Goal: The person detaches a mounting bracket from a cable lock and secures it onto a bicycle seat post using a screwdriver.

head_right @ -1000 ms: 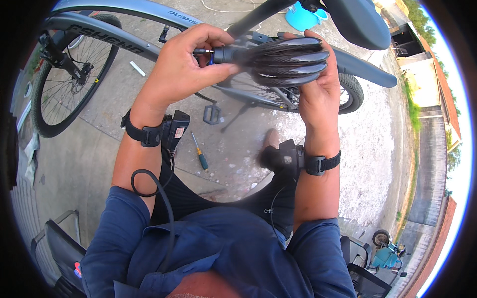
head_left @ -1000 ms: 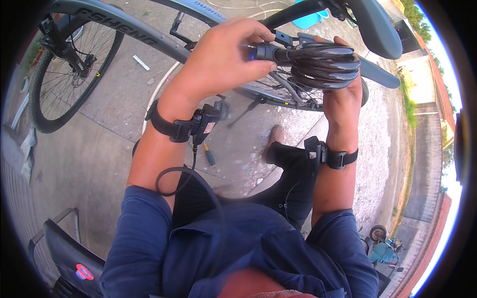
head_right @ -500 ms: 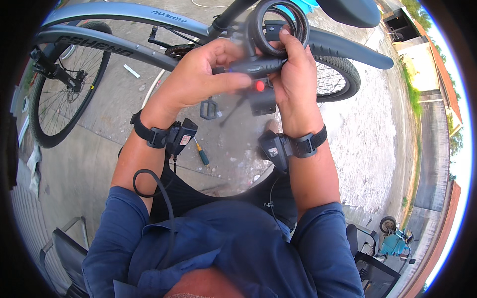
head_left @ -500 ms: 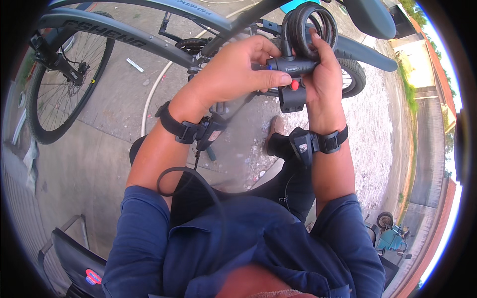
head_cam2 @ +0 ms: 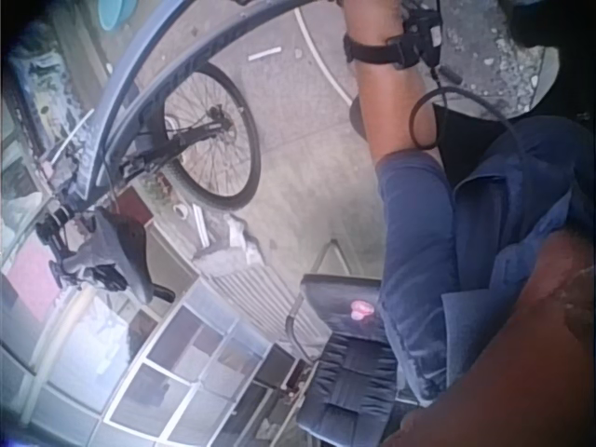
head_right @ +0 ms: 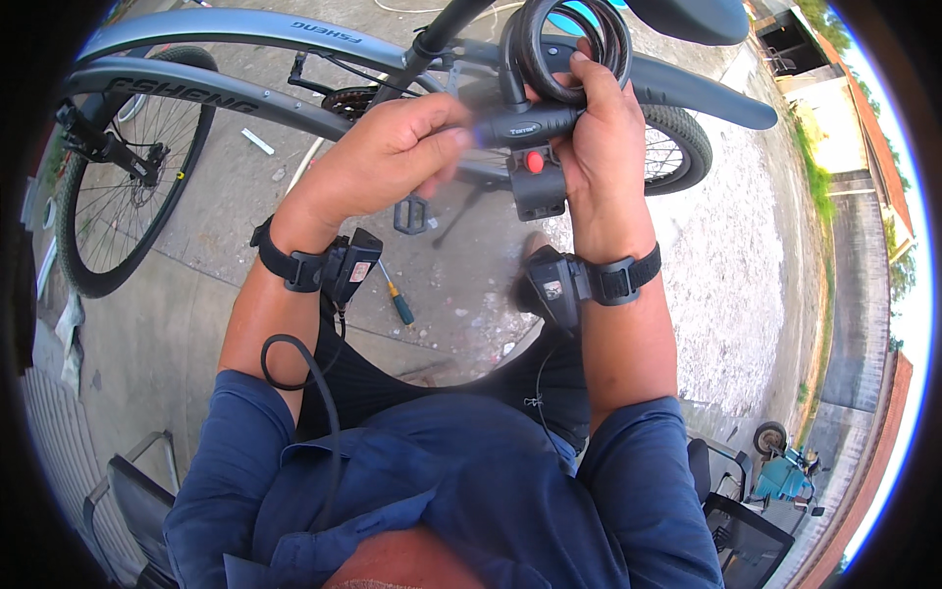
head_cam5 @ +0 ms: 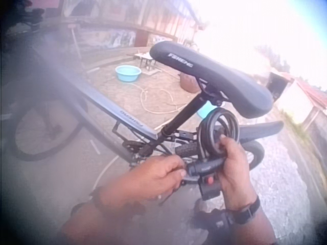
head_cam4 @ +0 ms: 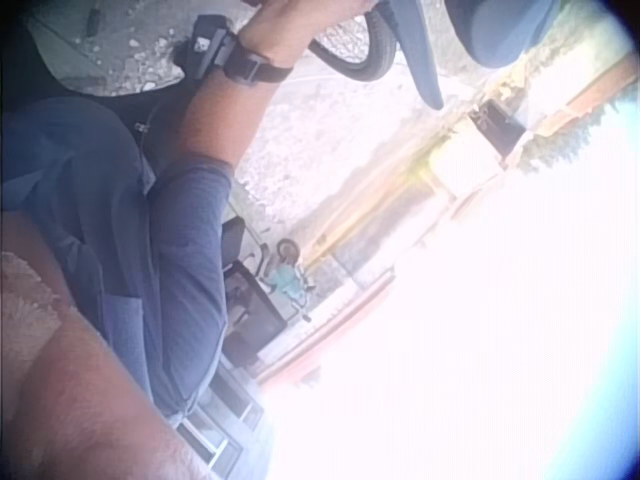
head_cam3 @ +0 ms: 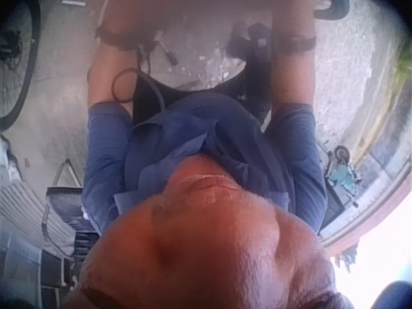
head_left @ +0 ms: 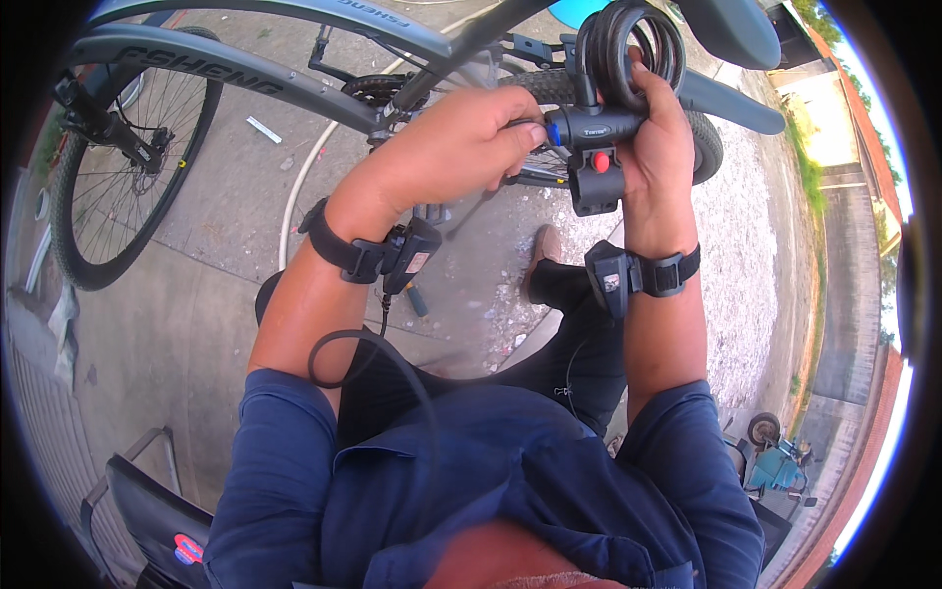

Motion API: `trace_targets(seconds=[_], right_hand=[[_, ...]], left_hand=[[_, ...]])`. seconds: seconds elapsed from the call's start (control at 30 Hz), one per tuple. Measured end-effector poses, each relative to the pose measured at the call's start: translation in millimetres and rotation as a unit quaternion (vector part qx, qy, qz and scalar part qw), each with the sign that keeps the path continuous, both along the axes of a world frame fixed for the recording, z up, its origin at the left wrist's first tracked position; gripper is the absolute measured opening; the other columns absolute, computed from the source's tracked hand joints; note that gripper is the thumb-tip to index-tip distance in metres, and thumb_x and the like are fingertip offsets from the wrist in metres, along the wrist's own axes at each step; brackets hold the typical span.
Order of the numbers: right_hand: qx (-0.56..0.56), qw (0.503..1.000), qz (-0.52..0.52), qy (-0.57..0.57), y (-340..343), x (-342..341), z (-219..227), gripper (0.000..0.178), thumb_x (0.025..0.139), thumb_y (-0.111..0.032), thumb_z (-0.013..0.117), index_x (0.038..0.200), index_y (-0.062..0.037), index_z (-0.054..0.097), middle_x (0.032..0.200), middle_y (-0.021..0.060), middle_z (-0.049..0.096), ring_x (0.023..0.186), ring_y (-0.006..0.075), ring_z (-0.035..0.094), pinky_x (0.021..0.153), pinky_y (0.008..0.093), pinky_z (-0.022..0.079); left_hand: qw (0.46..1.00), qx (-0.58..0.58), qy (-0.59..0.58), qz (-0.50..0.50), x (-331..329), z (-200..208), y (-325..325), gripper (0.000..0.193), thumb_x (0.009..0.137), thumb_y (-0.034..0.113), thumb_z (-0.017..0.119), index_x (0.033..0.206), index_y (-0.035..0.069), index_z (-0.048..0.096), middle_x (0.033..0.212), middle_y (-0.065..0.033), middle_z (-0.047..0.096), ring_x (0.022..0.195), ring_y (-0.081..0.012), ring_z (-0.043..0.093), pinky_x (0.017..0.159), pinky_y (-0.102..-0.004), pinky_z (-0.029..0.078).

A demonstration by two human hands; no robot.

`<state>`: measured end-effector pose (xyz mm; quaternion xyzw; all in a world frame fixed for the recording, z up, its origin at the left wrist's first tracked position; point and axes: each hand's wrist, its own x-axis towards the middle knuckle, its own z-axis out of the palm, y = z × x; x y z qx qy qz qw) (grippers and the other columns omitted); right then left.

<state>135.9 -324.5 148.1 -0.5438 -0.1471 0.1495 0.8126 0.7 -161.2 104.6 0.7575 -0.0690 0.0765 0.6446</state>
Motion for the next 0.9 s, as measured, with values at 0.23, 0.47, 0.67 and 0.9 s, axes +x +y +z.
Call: trace_targets(seconds=[0.23, 0.47, 0.67, 0.9], right_hand=[[0.009, 1.0, -0.014, 0.01, -3.0, 6.5, -0.6, 0.036, 0.091, -0.011, 0.06, 0.124, 0.0031, 0.053, 0.086, 0.0092, 0.057, 0.076, 0.0227, 0.066, 0.074, 0.0369, 0.061], [0.017, 0.999, -0.012, 0.049, -11.7, 18.0, -3.6, 0.036, 0.092, -0.01, 0.06, 0.124, 0.0054, 0.054, 0.093, 0.0106, 0.06, 0.084, 0.0226, 0.066, 0.077, 0.0374, 0.06], [0.035, 0.996, -0.001, 0.08, -13.1, 21.9, -5.4, 0.038, 0.092, -0.01, 0.059, 0.126, 0.0056, 0.053, 0.11, 0.0127, 0.062, 0.092, 0.0226, 0.066, 0.081, 0.0378, 0.058], [0.034, 0.996, 0.004, 0.085, -8.6, 16.5, -6.1, 0.037, 0.092, -0.01, 0.059, 0.126, 0.0041, 0.053, 0.104, 0.012, 0.063, 0.087, 0.0223, 0.066, 0.077, 0.0367, 0.058]], left_hand=[[1.0, -0.01, -0.024, 0.014, -2.2, 0.2, 0.7, 0.018, 0.098, 0.017, 0.053, 0.108, 0.005, 0.062, 0.064, 0.0021, 0.054, 0.051, -0.0042, 0.049, 0.048, -0.022, 0.039], [0.997, 0.005, 0.057, -0.044, -7.2, -3.2, 32.2, 0.022, 0.096, 0.012, 0.05, 0.113, 0.004, 0.061, 0.072, -0.0001, 0.06, 0.055, -0.0053, 0.052, 0.052, -0.0207, 0.042], [0.998, -0.063, 0.023, -0.003, -3.4, -9.0, 25.6, 0.022, 0.094, 0.013, 0.054, 0.113, 0.004, 0.06, 0.083, -0.0012, 0.062, 0.064, -0.0057, 0.056, 0.055, -0.0201, 0.043], [0.988, -0.072, -0.108, 0.086, 12.1, -18.7, -7.7, 0.042, 0.087, 0.03, 0.074, 0.118, 0.003, 0.06, 0.085, 0.0007, 0.06, 0.066, -0.0054, 0.055, 0.054, -0.0197, 0.042]])
